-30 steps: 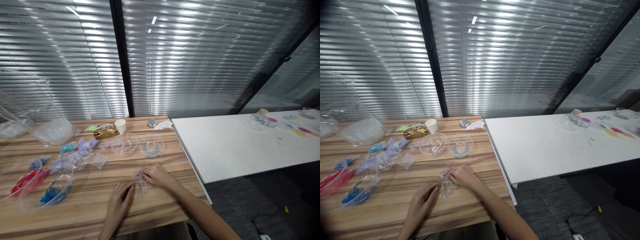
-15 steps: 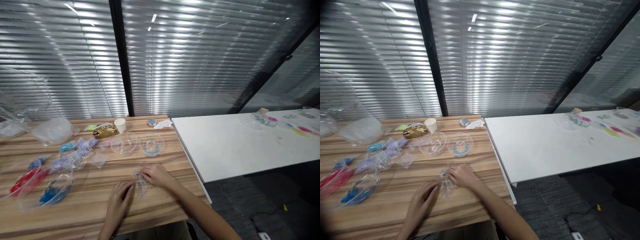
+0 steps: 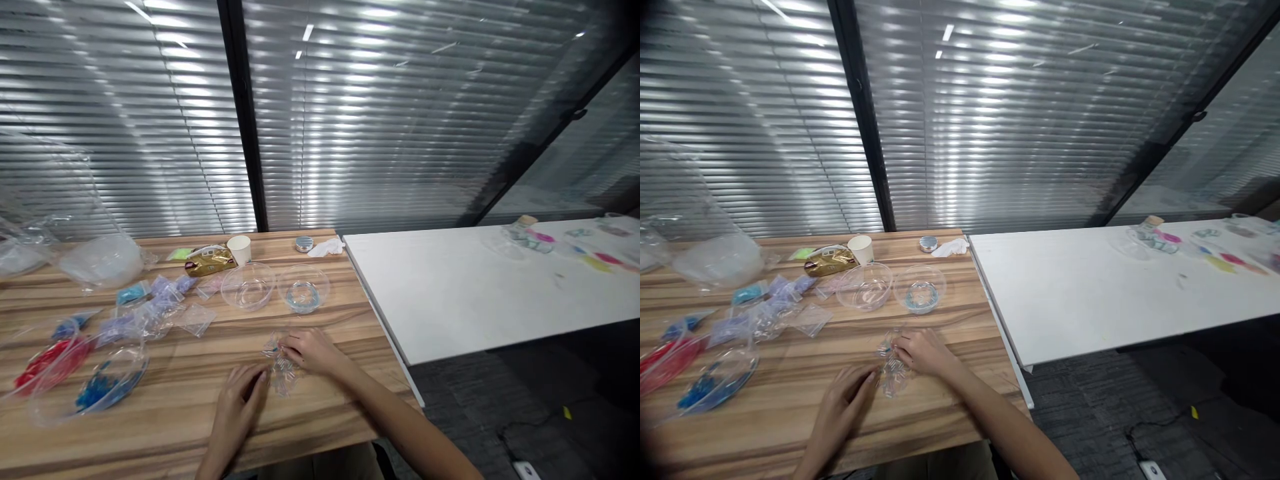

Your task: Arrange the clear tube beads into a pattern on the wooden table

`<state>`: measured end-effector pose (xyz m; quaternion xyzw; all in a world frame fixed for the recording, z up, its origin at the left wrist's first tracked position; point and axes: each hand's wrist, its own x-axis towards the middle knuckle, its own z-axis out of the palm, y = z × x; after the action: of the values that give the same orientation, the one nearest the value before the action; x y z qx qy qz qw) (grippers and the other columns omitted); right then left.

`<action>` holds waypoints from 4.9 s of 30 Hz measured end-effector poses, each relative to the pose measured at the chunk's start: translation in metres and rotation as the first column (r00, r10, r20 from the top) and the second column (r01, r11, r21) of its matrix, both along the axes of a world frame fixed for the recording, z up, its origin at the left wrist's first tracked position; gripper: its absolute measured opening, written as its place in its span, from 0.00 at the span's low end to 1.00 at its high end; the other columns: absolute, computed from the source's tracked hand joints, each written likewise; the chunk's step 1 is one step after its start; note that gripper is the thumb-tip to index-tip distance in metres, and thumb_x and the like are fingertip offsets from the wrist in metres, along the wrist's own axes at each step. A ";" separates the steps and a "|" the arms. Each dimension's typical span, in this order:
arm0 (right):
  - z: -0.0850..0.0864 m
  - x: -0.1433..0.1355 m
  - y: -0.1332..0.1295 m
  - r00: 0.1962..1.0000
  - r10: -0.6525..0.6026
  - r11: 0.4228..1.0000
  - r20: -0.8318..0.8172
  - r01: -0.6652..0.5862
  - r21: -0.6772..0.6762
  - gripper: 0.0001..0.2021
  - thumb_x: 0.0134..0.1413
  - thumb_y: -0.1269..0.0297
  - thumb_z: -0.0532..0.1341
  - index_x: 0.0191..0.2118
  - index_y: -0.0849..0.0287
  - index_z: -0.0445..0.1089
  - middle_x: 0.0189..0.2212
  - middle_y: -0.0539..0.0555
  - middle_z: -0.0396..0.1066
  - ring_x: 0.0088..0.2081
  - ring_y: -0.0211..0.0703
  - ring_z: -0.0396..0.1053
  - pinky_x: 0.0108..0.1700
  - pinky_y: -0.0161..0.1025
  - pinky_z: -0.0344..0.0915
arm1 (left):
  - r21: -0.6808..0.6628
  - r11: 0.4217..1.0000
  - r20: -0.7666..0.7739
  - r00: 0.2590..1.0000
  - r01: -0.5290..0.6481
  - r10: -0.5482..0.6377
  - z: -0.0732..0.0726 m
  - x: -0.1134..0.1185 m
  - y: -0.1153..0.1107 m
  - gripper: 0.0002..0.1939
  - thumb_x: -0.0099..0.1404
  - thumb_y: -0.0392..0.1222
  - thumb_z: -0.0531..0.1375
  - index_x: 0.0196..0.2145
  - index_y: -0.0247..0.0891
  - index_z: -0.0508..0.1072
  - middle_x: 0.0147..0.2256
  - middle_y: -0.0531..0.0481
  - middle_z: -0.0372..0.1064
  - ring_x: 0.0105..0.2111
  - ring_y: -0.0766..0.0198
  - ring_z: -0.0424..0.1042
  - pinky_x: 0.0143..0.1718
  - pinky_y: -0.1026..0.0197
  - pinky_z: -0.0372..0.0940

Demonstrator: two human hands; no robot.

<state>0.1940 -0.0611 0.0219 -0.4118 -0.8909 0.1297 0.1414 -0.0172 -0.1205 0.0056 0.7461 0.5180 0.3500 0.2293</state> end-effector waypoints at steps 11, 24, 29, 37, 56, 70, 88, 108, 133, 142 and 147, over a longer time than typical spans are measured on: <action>0.003 -0.001 0.000 1.000 0.004 1.000 0.005 -0.004 0.012 0.12 0.65 0.63 0.51 0.44 0.58 0.71 0.37 0.54 0.73 0.37 0.41 0.69 0.36 0.33 0.58 | 0.008 1.000 0.004 1.000 0.007 -0.007 0.001 0.000 -0.001 0.17 0.67 0.52 0.53 0.40 0.41 0.77 0.38 0.45 0.75 0.39 0.54 0.72 0.41 0.54 0.68; 0.001 0.000 0.000 1.000 0.005 1.000 0.023 -0.005 0.003 0.13 0.66 0.62 0.50 0.46 0.57 0.70 0.37 0.54 0.72 0.37 0.41 0.69 0.35 0.33 0.58 | -0.017 1.000 0.007 1.000 -0.006 0.006 0.003 0.000 -0.001 0.17 0.67 0.54 0.53 0.40 0.42 0.77 0.39 0.45 0.75 0.40 0.53 0.72 0.42 0.53 0.68; -0.001 0.001 0.000 1.000 0.011 1.000 0.014 -0.011 0.011 0.12 0.65 0.63 0.51 0.47 0.57 0.70 0.37 0.54 0.73 0.37 0.41 0.69 0.36 0.33 0.58 | -0.020 1.000 -0.009 1.000 -0.013 0.013 0.004 0.000 -0.002 0.18 0.67 0.54 0.53 0.39 0.41 0.77 0.38 0.45 0.75 0.39 0.54 0.72 0.41 0.53 0.68; -0.003 0.001 0.001 1.000 0.028 1.000 -0.003 -0.028 0.012 0.11 0.65 0.64 0.53 0.47 0.56 0.70 0.40 0.53 0.74 0.39 0.42 0.70 0.37 0.33 0.59 | 0.002 1.000 -0.021 1.000 -0.005 0.006 0.006 0.000 -0.003 0.17 0.67 0.53 0.53 0.39 0.42 0.77 0.37 0.46 0.75 0.39 0.55 0.72 0.41 0.55 0.68; -0.005 0.002 0.003 0.996 0.052 0.952 -0.068 -0.028 0.303 0.08 0.61 0.68 0.56 0.33 0.61 0.71 0.27 0.52 0.74 0.28 0.38 0.69 0.29 0.33 0.57 | 0.044 0.999 -0.007 1.000 0.009 -0.008 -0.002 -0.003 -0.001 0.15 0.67 0.51 0.54 0.38 0.42 0.77 0.37 0.48 0.76 0.37 0.56 0.73 0.39 0.58 0.69; -0.016 -0.003 0.004 0.954 0.152 0.897 -0.259 -0.023 0.441 0.10 0.63 0.68 0.52 0.35 0.60 0.69 0.27 0.50 0.73 0.27 0.36 0.69 0.29 0.34 0.59 | 0.112 0.994 -0.020 1.000 0.009 -0.006 0.002 -0.002 0.001 0.14 0.67 0.51 0.54 0.37 0.43 0.77 0.35 0.50 0.76 0.35 0.59 0.75 0.36 0.62 0.70; -0.009 0.002 0.007 0.851 0.089 0.850 -0.517 0.206 0.485 0.10 0.60 0.72 0.52 0.39 0.61 0.71 0.30 0.55 0.76 0.29 0.38 0.73 0.32 0.34 0.66 | 0.058 0.998 -0.017 1.000 -0.018 0.019 -0.009 0.001 0.007 0.13 0.67 0.50 0.54 0.37 0.44 0.77 0.35 0.48 0.75 0.36 0.58 0.74 0.37 0.60 0.69; 0.021 0.028 0.007 0.728 -0.047 0.802 -0.684 0.436 0.409 0.09 0.60 0.70 0.54 0.36 0.62 0.73 0.18 0.50 0.68 0.18 0.34 0.61 0.24 0.32 0.59 | -0.064 0.983 0.128 0.975 -0.173 0.180 -0.005 0.017 -0.007 0.17 0.67 0.51 0.53 0.41 0.39 0.76 0.41 0.44 0.73 0.43 0.53 0.72 0.45 0.52 0.68; 0.011 0.003 -0.008 0.511 -0.205 0.906 -0.835 0.421 0.035 0.11 0.58 0.66 0.56 0.32 0.65 0.74 0.15 0.46 0.58 0.16 0.31 0.53 0.18 0.30 0.51 | 0.382 0.921 -0.620 0.760 0.078 0.193 -0.026 0.012 -0.043 0.33 0.72 0.49 0.44 0.67 0.30 0.37 0.63 0.37 0.49 0.62 0.50 0.51 0.58 0.50 0.54; 0.008 0.002 -0.005 0.550 -0.206 0.886 -0.809 0.457 0.084 0.14 0.60 0.62 0.55 0.32 0.64 0.74 0.14 0.46 0.60 0.15 0.31 0.54 0.18 0.30 0.52 | 0.351 0.924 -0.638 0.762 0.152 0.117 -0.024 0.032 -0.028 0.34 0.71 0.49 0.46 0.67 0.32 0.37 0.64 0.41 0.47 0.64 0.50 0.45 0.61 0.49 0.47; 0.004 0.003 -0.002 0.637 -0.128 0.893 -0.761 0.408 0.192 0.14 0.62 0.64 0.54 0.33 0.64 0.75 0.18 0.51 0.70 0.17 0.33 0.62 0.20 0.31 0.59 | 0.263 0.953 -0.586 0.810 0.149 0.035 -0.021 0.028 -0.026 0.37 0.71 0.48 0.47 0.67 0.31 0.30 0.65 0.37 0.42 0.64 0.50 0.44 0.60 0.47 0.50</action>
<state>0.1966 -0.0634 0.0257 -0.4233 -0.6948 0.1013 0.5725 0.0110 -0.1466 -0.0152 0.8583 0.4819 0.1704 -0.0448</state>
